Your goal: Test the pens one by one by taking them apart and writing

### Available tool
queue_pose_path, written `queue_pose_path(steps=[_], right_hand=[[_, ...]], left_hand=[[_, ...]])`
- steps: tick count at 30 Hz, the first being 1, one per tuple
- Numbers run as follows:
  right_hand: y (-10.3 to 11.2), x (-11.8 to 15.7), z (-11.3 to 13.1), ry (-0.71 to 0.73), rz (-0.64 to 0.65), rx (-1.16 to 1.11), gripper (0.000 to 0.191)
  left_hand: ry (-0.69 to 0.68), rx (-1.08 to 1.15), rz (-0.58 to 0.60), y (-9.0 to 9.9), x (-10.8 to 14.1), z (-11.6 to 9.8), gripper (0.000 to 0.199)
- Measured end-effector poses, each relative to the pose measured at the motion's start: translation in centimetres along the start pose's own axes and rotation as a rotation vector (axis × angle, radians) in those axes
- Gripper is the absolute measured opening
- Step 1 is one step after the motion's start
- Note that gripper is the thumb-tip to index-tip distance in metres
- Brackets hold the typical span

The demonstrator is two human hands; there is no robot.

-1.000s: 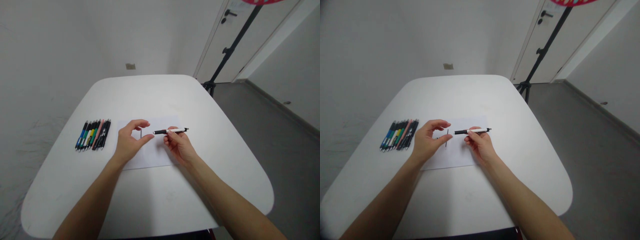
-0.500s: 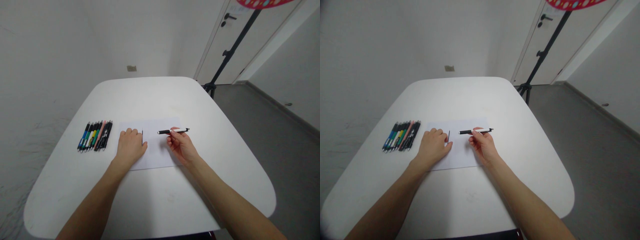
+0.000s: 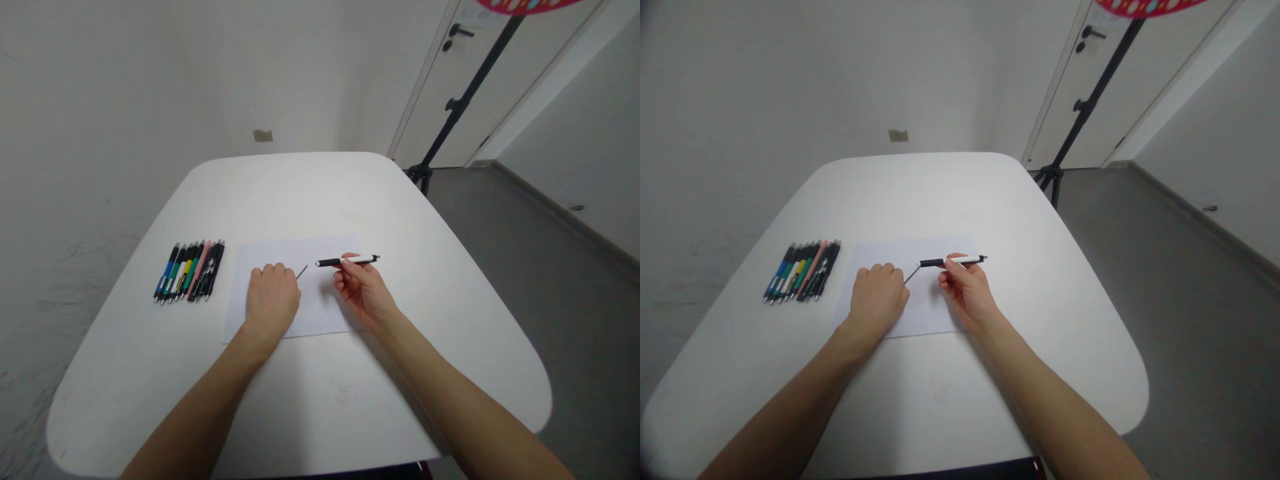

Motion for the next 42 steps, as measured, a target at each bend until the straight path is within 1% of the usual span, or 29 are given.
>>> queue_pose_path(steps=[4, 7, 10, 14, 16, 19, 21, 23, 27, 32, 37, 42], right_hand=[[0.1, 0.0, 0.1, 0.003, -0.01, -0.01, 0.037], [0.3, 0.0, 0.3, 0.015, -0.015, -0.017, 0.036], [0.7, -0.1, 0.5, 0.03, -0.038, -0.038, 0.035], [1.5, -0.1, 0.8, 0.05, -0.096, -0.08, 0.033], [1.8, -0.1, 0.8, 0.051, -0.116, -0.097, 0.03], [1.9, 0.0, 0.9, 0.056, -0.135, -0.12, 0.027], [1.9, 0.0, 0.9, 0.06, -0.145, -0.141, 0.026], [1.9, 0.1, 1.0, 0.064, -0.15, -0.16, 0.026], [1.8, 0.0, 1.1, 0.061, -0.151, -0.167, 0.025], [1.7, 0.2, 1.1, 0.052, -0.158, -0.148, 0.027], [1.7, 0.2, 1.4, 0.077, -0.138, -0.063, 0.031], [1.1, 0.1, 1.6, 0.111, -0.067, 0.063, 0.031]], left_hand=[[-0.001, -0.021, 0.022, -0.3, 0.0, -0.3, 0.023], [-0.026, -0.036, 0.006, -0.3, 0.2, -0.5, 0.021], [-0.035, 0.001, -0.027, 0.4, 0.6, -0.2, 0.019], [-0.013, 0.146, -0.021, 1.6, 0.8, 1.1, 0.017], [-0.069, 0.226, -0.07, 2.4, 1.0, 1.2, 0.015], [-0.194, 0.313, -0.207, 3.8, 1.7, 1.0, 0.015], [-0.244, 0.346, -0.269, 4.3, 2.0, 1.3, 0.016], [-0.264, 0.368, -0.29, 4.3, 2.2, 1.7, 0.017], [-0.281, 0.394, -0.287, 4.3, 2.0, 2.5, 0.018], [-0.29, 0.408, -0.304, 4.4, 2.0, 3.0, 0.017], [-0.315, 0.435, -0.396, 5.2, 2.7, 3.2, 0.018], [-0.349, 0.47, -0.476, 6.1, 3.3, 3.1, 0.02]])
Point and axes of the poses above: each hand's wrist, its own x-axis away from the middle knuckle, its own y-axis out of the back of the hand, z = x × y, the point moved 10 cm from there along -x, towards the middle knuckle, and after that the axes turned 12 degrees about z, right-handed, at the moved point
